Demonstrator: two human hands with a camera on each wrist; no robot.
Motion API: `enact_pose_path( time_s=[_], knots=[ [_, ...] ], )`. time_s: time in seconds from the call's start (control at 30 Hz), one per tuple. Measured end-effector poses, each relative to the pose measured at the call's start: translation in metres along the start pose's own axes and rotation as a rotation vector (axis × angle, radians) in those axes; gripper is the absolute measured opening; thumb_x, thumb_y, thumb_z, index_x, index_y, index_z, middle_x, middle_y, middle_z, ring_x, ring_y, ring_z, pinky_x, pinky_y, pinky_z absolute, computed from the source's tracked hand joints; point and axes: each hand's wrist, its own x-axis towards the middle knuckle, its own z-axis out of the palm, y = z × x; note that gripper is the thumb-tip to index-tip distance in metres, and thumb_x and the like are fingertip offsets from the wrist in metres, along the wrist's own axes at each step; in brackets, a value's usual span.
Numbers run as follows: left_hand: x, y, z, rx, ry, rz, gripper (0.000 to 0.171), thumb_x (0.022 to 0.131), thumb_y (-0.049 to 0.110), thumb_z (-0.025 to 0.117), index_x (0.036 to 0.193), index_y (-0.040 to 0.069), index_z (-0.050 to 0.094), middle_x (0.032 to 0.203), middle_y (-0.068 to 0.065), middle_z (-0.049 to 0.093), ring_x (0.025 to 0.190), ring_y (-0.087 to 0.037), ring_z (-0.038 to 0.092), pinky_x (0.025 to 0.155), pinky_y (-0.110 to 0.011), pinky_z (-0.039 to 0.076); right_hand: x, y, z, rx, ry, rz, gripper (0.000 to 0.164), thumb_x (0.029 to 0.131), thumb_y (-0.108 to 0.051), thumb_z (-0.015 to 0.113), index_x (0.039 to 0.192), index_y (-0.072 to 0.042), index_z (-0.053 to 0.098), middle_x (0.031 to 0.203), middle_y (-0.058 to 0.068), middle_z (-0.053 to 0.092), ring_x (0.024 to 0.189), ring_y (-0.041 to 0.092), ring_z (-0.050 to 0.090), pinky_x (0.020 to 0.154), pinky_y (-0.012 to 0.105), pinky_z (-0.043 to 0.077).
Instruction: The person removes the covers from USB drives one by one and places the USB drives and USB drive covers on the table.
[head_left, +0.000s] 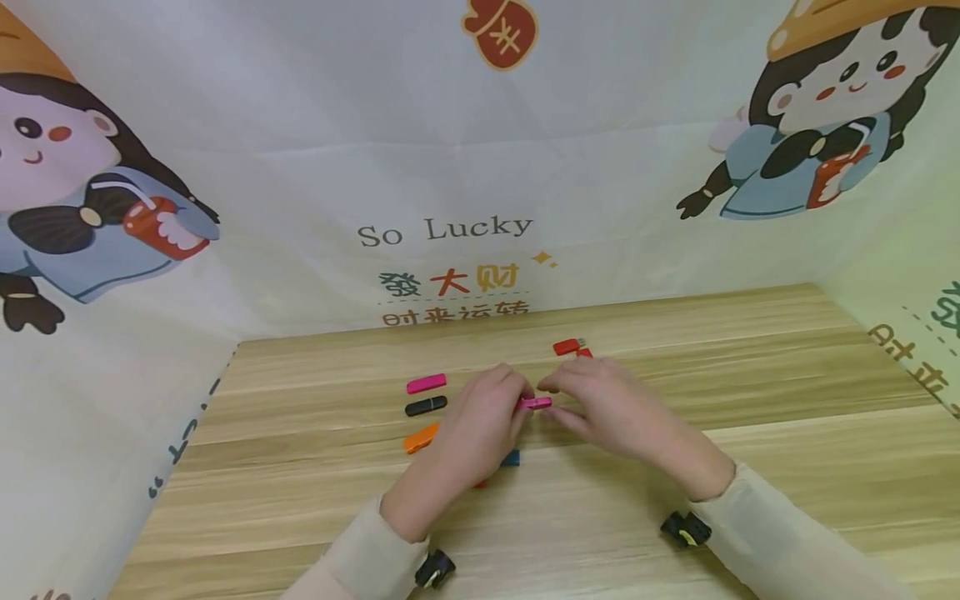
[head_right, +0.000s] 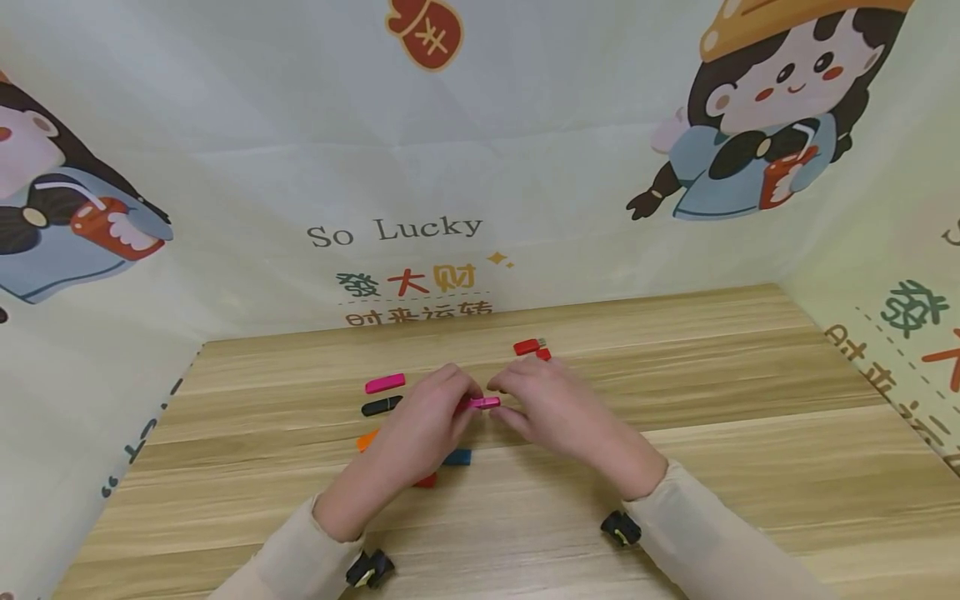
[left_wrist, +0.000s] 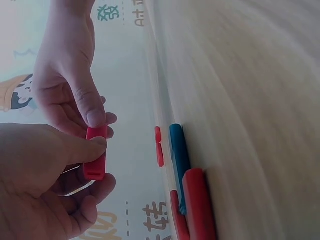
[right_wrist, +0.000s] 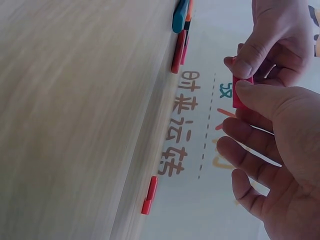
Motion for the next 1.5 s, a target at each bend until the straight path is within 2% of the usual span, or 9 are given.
enact_pose_path(
  time_s=[0.4, 0.73, 1.1, 1.5],
  knots=[
    [-0.005, 0.0029, -0.0016, 0.0, 0.029, 0.007, 0.007, 0.092, 0.02, 0.066, 0.093, 0.014, 0.064, 0.088, 0.005, 0.055, 0.077, -0.011, 0.053, 0.072, -0.027, 0.049, 0.0026, -0.0046, 0.0016, 0.034, 0.01, -0.024, 0.012, 0.086, -0.021, 0.073, 0.097, -0.015, 0.072, 0.091, -0.006, 0.068, 0.085, 0.008, 0.062, 0.076, 0.033, 0.05],
    [-0.007, 0.0043, -0.0019, -0.008, 0.028, -0.001, 0.009, 0.092, 0.021, 0.066, 0.094, 0.013, 0.064, 0.088, 0.005, 0.054, 0.077, -0.011, 0.053, 0.071, -0.027, 0.049, 0.0028, -0.0068, 0.0027, 0.055, 0.026, -0.046, 0.009, 0.087, -0.022, 0.071, 0.092, -0.014, 0.072, 0.087, -0.006, 0.067, 0.08, 0.008, 0.061, 0.073, 0.031, 0.051],
    [-0.0085, 0.0051, -0.0013, 0.003, 0.043, 0.033, 0.007, 0.091, 0.018, 0.067, 0.089, 0.012, 0.067, 0.084, 0.005, 0.057, 0.078, -0.012, 0.053, 0.076, -0.03, 0.049, 0.0019, -0.0083, 0.0035, 0.073, 0.02, -0.039, 0.012, 0.088, -0.023, 0.071, 0.094, -0.013, 0.072, 0.09, -0.004, 0.069, 0.082, 0.009, 0.062, 0.076, 0.032, 0.051],
    [-0.0095, 0.0051, -0.0014, -0.033, 0.037, 0.046, 0.006, 0.092, 0.017, 0.066, 0.09, 0.012, 0.068, 0.085, 0.005, 0.061, 0.08, -0.012, 0.056, 0.078, -0.031, 0.049, 0.0003, -0.0073, 0.0042, 0.111, 0.003, -0.071, 0.011, 0.091, -0.022, 0.068, 0.096, -0.013, 0.071, 0.092, -0.004, 0.069, 0.083, 0.008, 0.062, 0.078, 0.03, 0.051]
  ],
)
